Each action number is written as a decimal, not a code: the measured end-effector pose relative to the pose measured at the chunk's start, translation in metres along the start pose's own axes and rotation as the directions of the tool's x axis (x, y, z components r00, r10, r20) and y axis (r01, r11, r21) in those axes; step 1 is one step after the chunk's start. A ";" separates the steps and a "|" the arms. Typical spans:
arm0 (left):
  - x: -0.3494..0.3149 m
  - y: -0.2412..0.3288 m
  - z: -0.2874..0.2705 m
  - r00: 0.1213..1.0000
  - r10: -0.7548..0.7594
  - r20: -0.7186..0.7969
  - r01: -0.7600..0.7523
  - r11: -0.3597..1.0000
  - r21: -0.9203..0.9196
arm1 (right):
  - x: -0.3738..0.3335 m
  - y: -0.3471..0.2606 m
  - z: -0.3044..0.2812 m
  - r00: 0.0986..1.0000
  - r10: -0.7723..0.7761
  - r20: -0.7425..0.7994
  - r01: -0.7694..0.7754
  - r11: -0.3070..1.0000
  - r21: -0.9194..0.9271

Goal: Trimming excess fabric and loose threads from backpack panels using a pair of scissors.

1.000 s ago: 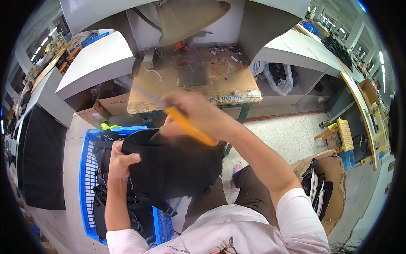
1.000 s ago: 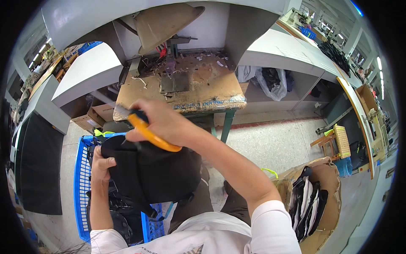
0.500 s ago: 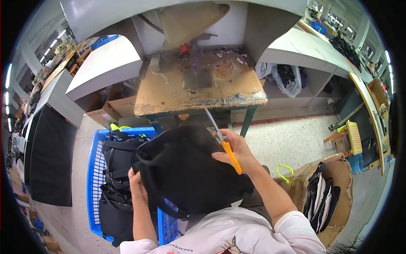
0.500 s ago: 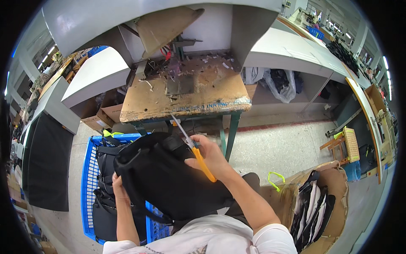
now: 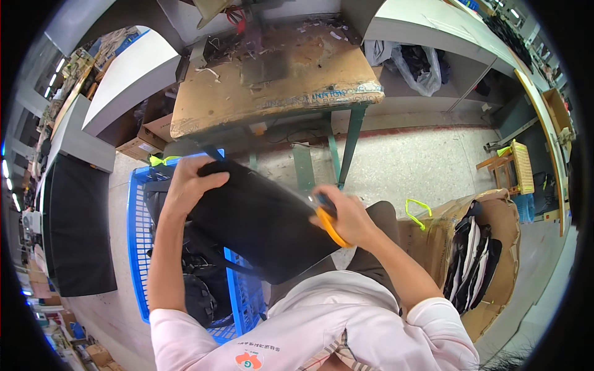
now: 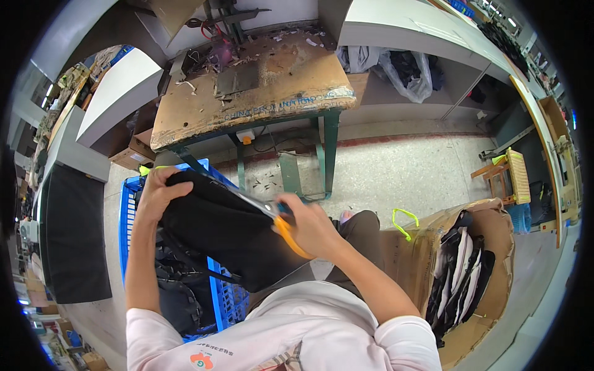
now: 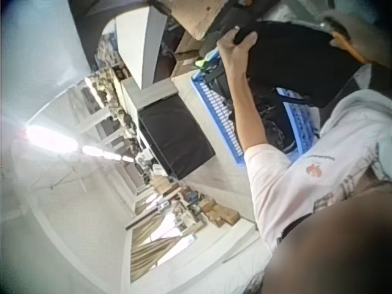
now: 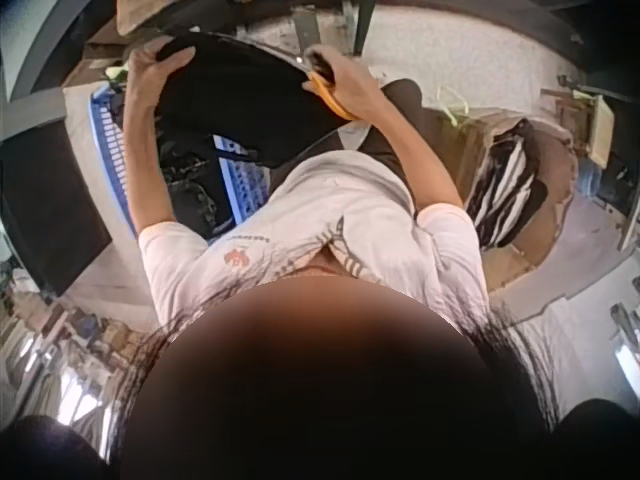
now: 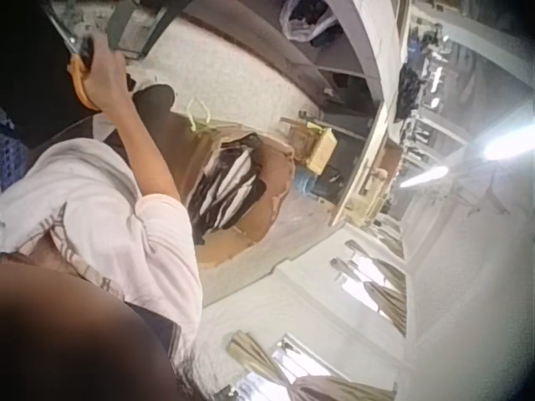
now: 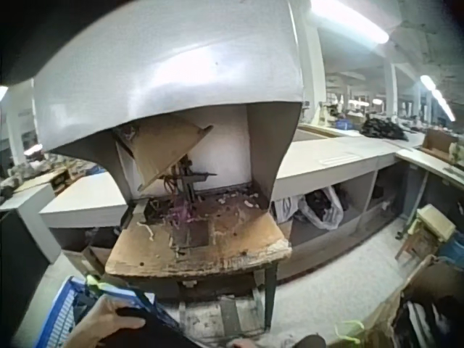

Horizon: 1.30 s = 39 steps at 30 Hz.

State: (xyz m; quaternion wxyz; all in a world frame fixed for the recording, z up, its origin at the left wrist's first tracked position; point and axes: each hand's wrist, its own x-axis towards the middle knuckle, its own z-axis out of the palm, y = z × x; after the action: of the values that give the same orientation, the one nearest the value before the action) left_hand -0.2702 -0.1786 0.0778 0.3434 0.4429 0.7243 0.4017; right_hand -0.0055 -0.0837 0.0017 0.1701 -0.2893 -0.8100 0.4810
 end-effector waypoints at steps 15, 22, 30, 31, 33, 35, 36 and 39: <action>-0.024 -0.072 -0.017 0.973 -0.127 -0.195 0.025 0.890 -0.456 | -0.116 0.074 0.039 0.974 -0.219 -0.061 0.204 0.960 -0.190; -0.032 -0.064 -0.021 0.981 -0.017 -0.192 -0.082 0.862 -0.500 | -0.105 0.054 -0.019 0.990 0.080 -0.114 -0.084 0.996 -0.033; -0.031 -0.054 -0.022 0.989 -0.002 -0.145 -0.069 0.872 -0.485 | -0.061 0.037 -0.033 0.974 0.065 0.217 -0.020 0.979 -0.201; -0.031 -0.053 -0.022 0.991 0.004 -0.133 -0.068 0.874 -0.481 | -0.057 0.036 -0.032 0.975 0.031 0.222 0.023 0.972 -0.234; -0.034 -0.052 -0.023 0.989 -0.001 -0.148 -0.070 0.877 -0.476 | -0.049 0.032 -0.030 0.968 -0.014 0.251 0.076 0.968 -0.237; -0.035 -0.050 -0.022 0.987 -0.005 -0.159 -0.071 0.878 -0.473 | -0.044 0.027 -0.027 0.959 -0.055 0.278 0.126 0.962 -0.241; -0.035 -0.048 -0.021 0.992 -0.012 -0.125 -0.053 0.862 -0.505 | -0.041 0.024 -0.025 0.955 -0.046 0.294 0.122 0.961 -0.246; -0.036 -0.047 -0.018 0.994 -0.018 -0.112 -0.047 0.836 -0.547 | -0.036 0.024 -0.018 0.955 -0.090 0.281 0.165 0.953 -0.254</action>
State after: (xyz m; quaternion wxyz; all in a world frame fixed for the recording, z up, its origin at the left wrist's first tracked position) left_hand -0.2895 -0.2297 0.0493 0.4113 0.3081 0.5939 0.6190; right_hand 0.0397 -0.0853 -0.0106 0.0489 -0.1894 -0.9013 0.3866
